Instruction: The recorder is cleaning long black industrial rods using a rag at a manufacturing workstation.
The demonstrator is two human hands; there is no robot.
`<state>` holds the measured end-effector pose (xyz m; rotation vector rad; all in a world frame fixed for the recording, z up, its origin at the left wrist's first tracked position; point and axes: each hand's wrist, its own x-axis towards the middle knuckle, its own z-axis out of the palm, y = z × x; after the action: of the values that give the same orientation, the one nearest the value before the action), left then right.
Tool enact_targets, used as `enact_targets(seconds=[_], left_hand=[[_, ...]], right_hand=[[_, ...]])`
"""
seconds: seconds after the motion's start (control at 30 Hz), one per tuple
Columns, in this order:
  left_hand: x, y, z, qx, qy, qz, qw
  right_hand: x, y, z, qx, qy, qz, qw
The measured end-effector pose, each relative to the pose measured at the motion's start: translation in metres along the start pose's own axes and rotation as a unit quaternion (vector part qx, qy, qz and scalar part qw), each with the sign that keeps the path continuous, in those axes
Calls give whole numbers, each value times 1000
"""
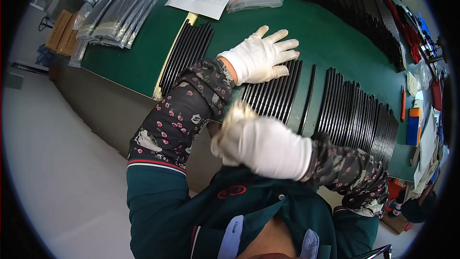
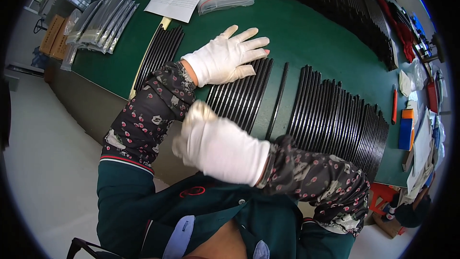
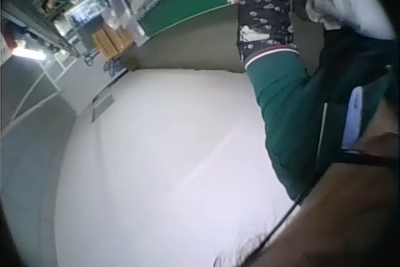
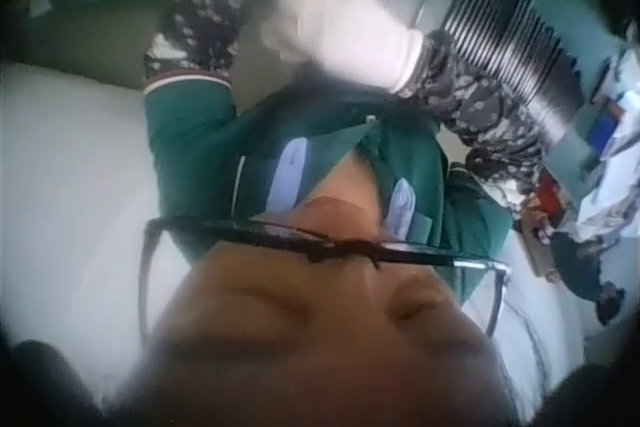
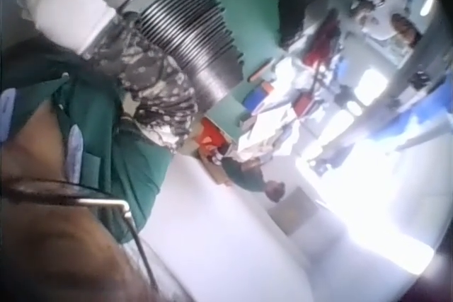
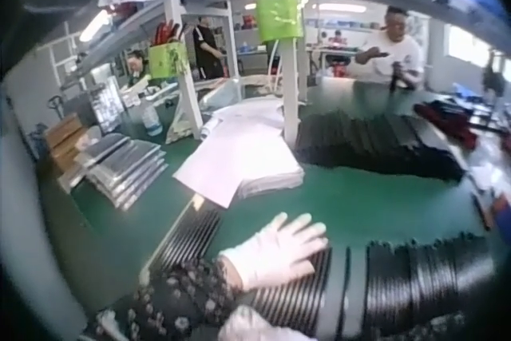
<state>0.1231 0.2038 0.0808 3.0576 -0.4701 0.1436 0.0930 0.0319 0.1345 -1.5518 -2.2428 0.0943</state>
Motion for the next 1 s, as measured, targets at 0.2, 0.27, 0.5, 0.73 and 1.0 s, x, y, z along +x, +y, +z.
enact_targets(seconds=[0.2, 0.27, 0.5, 0.73, 1.0], left_hand=[[5, 0, -1, 1, -21, 5, 1000], [3, 1, -4, 0, -32, 3, 999], [-3, 21, -7, -21, 18, 104, 994], [-23, 5, -8, -26, -8, 96, 995], [-14, 7, 1, 27, 5, 96, 995]], right_hand=[[-12, 13, 29, -21, -18, -45, 999], [-28, -12, 40, 71, -47, -82, 993], [-36, -9, -5, 146, -65, 59, 985], [-36, -9, -10, 120, -44, 35, 991], [-31, 46, 3, 9, 103, 186, 977]])
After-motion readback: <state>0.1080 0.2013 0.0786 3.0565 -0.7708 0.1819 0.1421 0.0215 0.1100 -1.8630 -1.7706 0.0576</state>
